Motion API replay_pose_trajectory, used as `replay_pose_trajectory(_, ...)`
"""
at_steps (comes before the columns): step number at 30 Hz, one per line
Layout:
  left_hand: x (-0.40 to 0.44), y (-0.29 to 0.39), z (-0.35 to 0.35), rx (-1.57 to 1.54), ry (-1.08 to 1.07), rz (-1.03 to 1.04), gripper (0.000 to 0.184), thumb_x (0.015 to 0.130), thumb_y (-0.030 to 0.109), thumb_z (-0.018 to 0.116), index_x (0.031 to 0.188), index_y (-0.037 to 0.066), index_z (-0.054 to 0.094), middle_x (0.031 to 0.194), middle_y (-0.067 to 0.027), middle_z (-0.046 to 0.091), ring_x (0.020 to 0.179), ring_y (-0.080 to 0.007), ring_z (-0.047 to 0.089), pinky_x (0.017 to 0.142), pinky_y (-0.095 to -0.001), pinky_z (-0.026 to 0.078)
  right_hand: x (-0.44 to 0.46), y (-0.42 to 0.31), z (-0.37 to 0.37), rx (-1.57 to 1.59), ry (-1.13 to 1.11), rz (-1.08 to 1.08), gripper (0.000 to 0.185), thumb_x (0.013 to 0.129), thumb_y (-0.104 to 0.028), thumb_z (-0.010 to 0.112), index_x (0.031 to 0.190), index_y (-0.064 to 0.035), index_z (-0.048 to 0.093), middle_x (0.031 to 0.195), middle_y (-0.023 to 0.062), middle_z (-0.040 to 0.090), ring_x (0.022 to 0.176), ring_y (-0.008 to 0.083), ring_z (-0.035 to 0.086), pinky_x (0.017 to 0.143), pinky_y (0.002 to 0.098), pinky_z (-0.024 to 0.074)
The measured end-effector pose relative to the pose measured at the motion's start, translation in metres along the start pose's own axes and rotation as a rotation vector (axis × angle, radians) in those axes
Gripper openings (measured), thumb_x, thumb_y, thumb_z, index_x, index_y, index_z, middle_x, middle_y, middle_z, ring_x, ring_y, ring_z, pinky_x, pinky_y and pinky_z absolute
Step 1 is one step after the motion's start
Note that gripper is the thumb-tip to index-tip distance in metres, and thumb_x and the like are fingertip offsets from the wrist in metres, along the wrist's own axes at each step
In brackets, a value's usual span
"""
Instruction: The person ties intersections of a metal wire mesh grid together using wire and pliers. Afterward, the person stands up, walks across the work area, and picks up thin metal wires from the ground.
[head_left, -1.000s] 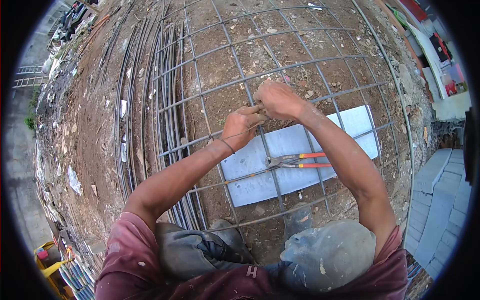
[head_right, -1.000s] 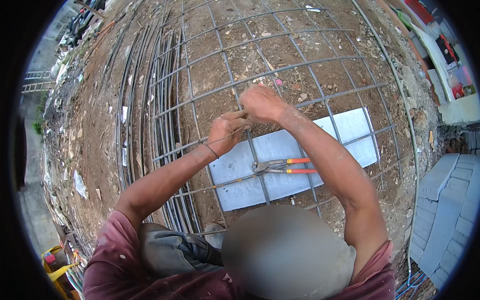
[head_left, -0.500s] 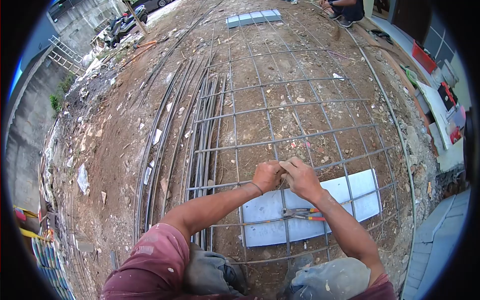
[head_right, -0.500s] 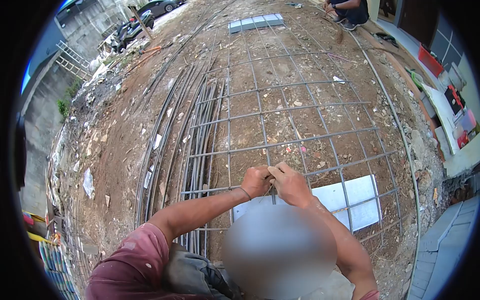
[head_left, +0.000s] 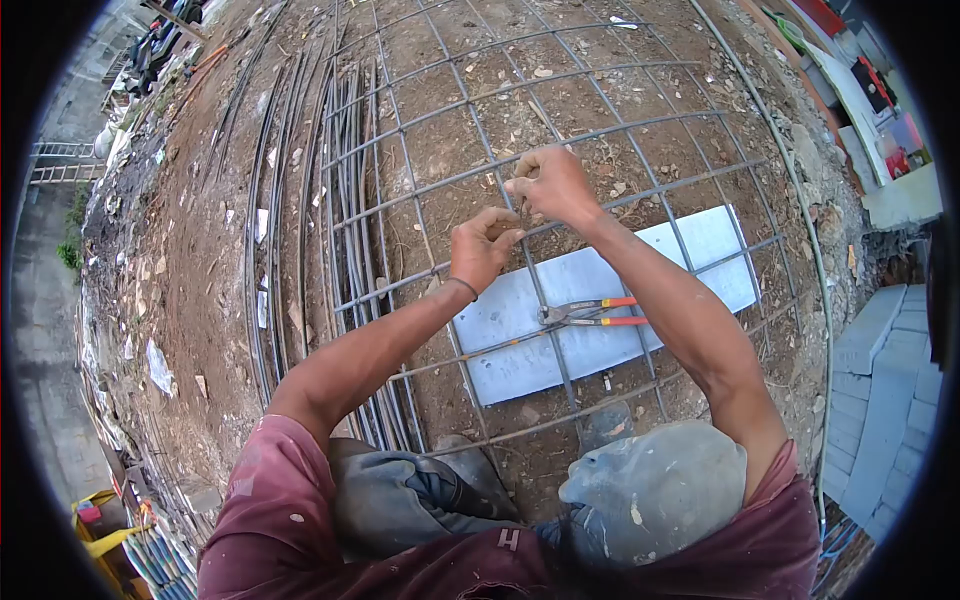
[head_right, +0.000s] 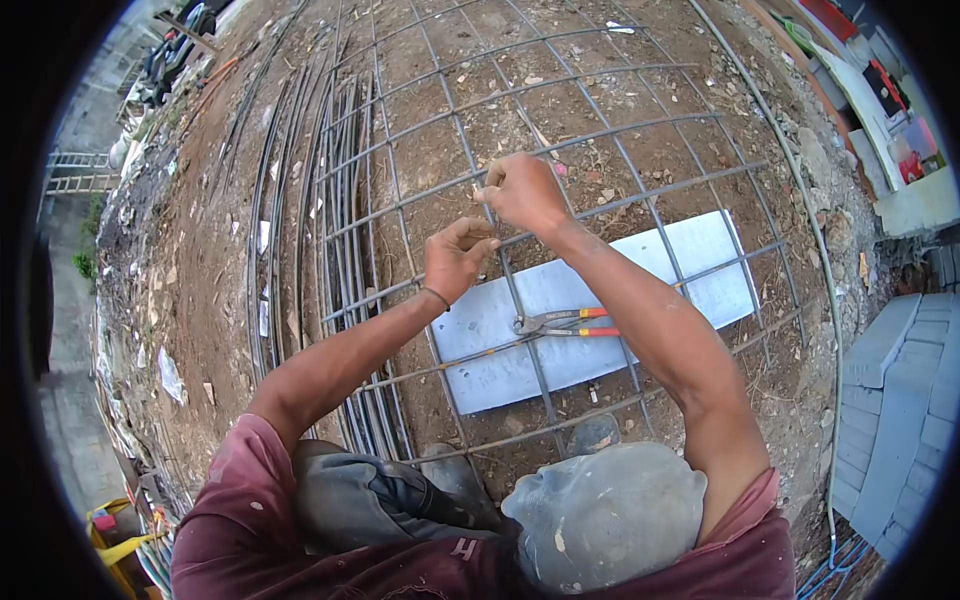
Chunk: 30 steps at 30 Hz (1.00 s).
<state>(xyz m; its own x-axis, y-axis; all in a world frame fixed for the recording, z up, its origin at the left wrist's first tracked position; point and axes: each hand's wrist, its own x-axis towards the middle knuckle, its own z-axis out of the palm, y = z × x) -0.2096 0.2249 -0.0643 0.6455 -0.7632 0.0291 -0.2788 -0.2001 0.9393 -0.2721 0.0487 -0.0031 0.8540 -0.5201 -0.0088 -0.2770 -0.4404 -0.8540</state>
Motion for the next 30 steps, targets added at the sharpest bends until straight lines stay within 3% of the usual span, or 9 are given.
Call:
replay_pose_trajectory(3, 0.016, -0.010, -0.005, -0.127, 0.070, -0.073, 0.014, 0.084, 0.005, 0.080, 0.097, 0.002, 0.074, 0.083, -0.0087, 0.077, 0.070, -0.0130, 0.068, 0.065, -0.0311, 0.054, -0.005, -0.018, 0.014, -0.253, -0.018, -0.289, 0.024, 0.074, -0.022, 0.085, 0.073, -0.0033, 0.070, 0.075, 0.0184, 0.071, 0.073, 0.0347, 0.071, 0.068, 0.0464, 0.0535)
replay_pose_trajectory(4, 0.022, -0.014, -0.013, 0.076, -0.079, -0.041, 0.013, 0.085, 0.003, 0.080, 0.096, 0.001, 0.074, 0.084, -0.0062, 0.077, 0.076, -0.0107, 0.067, 0.069, -0.0300, 0.054, -0.010, -0.025, 0.013, -0.273, -0.078, -0.321, 0.023, 0.073, -0.020, 0.085, 0.075, -0.0027, 0.070, 0.073, 0.0194, 0.069, 0.074, 0.0354, 0.070, 0.067, 0.0455, 0.0525)
replay_pose_trajectory(5, 0.027, -0.019, -0.018, 0.277, -0.227, -0.010, 0.011, 0.086, 0.002, 0.080, 0.096, 0.000, 0.074, 0.086, -0.0038, 0.077, 0.081, -0.0085, 0.066, 0.073, -0.0289, 0.055, -0.012, -0.031, 0.006, -0.271, -0.087, -0.316, 0.023, 0.073, -0.020, 0.085, 0.075, -0.0027, 0.070, 0.073, 0.0194, 0.069, 0.074, 0.0354, 0.070, 0.067, 0.0455, 0.0525)
replay_pose_trajectory(8, 0.043, -0.032, -0.020, 0.160, -0.276, 0.004, 0.011, 0.085, 0.001, 0.081, 0.093, 0.000, 0.074, 0.088, -0.0024, 0.076, 0.080, -0.0087, 0.065, 0.072, -0.0290, 0.053, -0.022, -0.024, -0.006, -0.039, -0.217, -0.269, 0.016, 0.078, -0.008, 0.082, 0.088, -0.0002, 0.073, 0.087, 0.0142, 0.075, 0.077, 0.0228, 0.073, 0.067, 0.0390, 0.0544)
replay_pose_trajectory(11, 0.036, -0.010, -0.024, -0.012, -0.311, -0.081, 0.010, 0.084, -0.001, 0.081, 0.091, 0.000, 0.074, 0.088, -0.0024, 0.076, 0.080, -0.0083, 0.066, 0.073, -0.0280, 0.055, -0.034, -0.001, -0.010, 0.038, -0.213, -0.207, 0.023, 0.075, -0.016, 0.084, 0.088, -0.0023, 0.072, 0.086, 0.0155, 0.073, 0.080, 0.0314, 0.071, 0.070, 0.0428, 0.0526)
replay_pose_trajectory(14, 0.041, -0.008, -0.022, 0.029, -0.363, -0.055, 0.008, 0.085, -0.004, 0.079, 0.090, 0.001, 0.075, 0.087, -0.0034, 0.076, 0.082, -0.0081, 0.068, 0.073, -0.0273, 0.057, -0.046, 0.012, -0.013, -0.207, -0.161, -0.413, 0.013, 0.079, -0.013, 0.079, 0.087, -0.0042, 0.073, 0.084, 0.0100, 0.066, 0.084, 0.0310, 0.066, 0.075, 0.0433, 0.0517)
replay_pose_trajectory(19, 0.038, -0.002, -0.024, 0.079, -0.329, -0.022, 0.005, 0.085, 0.000, 0.081, 0.087, 0.001, 0.076, 0.084, -0.0045, 0.076, 0.077, -0.0084, 0.066, 0.069, -0.0287, 0.055, -0.059, 0.025, -0.009, -0.509, -0.040, -0.630, 0.003, 0.080, -0.008, 0.070, 0.078, -0.0065, 0.070, 0.080, 0.0070, 0.059, 0.086, 0.0293, 0.060, 0.076, 0.0454, 0.0499)
replay_pose_trajectory(24, 0.022, -0.006, -0.023, 0.126, -0.155, -0.083, 0.006, 0.086, 0.004, 0.082, 0.088, 0.001, 0.077, 0.082, -0.0045, 0.075, 0.073, -0.0087, 0.064, 0.065, -0.0301, 0.053, -0.060, 0.058, -0.016, -0.630, -0.110, -0.687, 0.006, 0.072, -0.006, 0.067, 0.070, -0.0071, 0.061, 0.080, 0.0056, 0.058, 0.088, 0.0271, 0.059, 0.075, 0.0431, 0.0505)
replay_pose_trajectory(30, 0.018, -0.020, -0.013, -0.041, -0.093, -0.081, 0.011, 0.089, 0.008, 0.080, 0.089, 0.000, 0.073, 0.083, -0.0031, 0.074, 0.072, -0.0088, 0.063, 0.064, -0.0273, 0.051, -0.072, 0.061, -0.003, -0.826, -0.278, -0.716, 0.006, 0.078, -0.008, 0.063, 0.076, -0.0074, 0.068, 0.085, 0.0076, 0.067, 0.088, 0.0276, 0.067, 0.074, 0.0411, 0.0552)
